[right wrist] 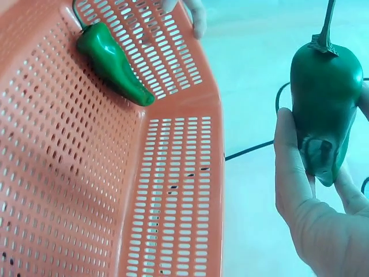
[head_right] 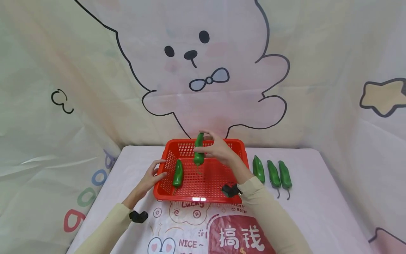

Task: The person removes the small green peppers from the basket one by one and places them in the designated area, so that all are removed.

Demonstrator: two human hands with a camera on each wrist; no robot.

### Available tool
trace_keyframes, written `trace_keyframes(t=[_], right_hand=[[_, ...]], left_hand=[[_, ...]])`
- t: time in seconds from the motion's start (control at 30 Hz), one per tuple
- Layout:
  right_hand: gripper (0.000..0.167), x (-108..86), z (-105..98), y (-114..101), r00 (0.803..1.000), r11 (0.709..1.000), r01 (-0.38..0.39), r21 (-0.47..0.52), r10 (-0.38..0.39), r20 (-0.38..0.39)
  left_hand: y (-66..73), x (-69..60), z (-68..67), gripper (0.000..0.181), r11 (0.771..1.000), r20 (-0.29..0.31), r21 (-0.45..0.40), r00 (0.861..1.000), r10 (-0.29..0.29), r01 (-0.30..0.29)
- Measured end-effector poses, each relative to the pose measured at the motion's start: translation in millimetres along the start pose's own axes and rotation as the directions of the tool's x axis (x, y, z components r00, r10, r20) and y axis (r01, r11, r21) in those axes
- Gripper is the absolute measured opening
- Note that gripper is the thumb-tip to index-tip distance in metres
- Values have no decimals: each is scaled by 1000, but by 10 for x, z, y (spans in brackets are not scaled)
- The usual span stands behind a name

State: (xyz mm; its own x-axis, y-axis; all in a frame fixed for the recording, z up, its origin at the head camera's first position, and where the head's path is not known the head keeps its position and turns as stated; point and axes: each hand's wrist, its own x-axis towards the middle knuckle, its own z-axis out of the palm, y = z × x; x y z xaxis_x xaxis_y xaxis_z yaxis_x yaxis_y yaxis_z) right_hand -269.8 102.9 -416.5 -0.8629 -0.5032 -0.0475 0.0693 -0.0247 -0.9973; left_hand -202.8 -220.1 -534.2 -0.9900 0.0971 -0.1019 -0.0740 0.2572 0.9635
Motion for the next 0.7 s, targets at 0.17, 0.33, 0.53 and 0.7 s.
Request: trace_keyframes(t=[0.17,0.33,0.53,0.7], right_hand=[[76,-99,-92,11,1000,1000,13,-5,-13,-15],[80,-194,-179,36,999,1000,10,-13,-10,-35],[80,-299,-316,122,997,999,27,-42,-30,-65],[83,-413,-447,189,996,997,18,-71,-24,-89]], left_hand=[[27,-17,30,58,1000,-21,19,1000,-1,2],[179,-108,60,57,1000,-13,24,1000,5,-4],[26,-17,2,56,1000,5,0,1000,5,-5],[-11,13,-9,58,1000,5,9,1000,-5,5]])
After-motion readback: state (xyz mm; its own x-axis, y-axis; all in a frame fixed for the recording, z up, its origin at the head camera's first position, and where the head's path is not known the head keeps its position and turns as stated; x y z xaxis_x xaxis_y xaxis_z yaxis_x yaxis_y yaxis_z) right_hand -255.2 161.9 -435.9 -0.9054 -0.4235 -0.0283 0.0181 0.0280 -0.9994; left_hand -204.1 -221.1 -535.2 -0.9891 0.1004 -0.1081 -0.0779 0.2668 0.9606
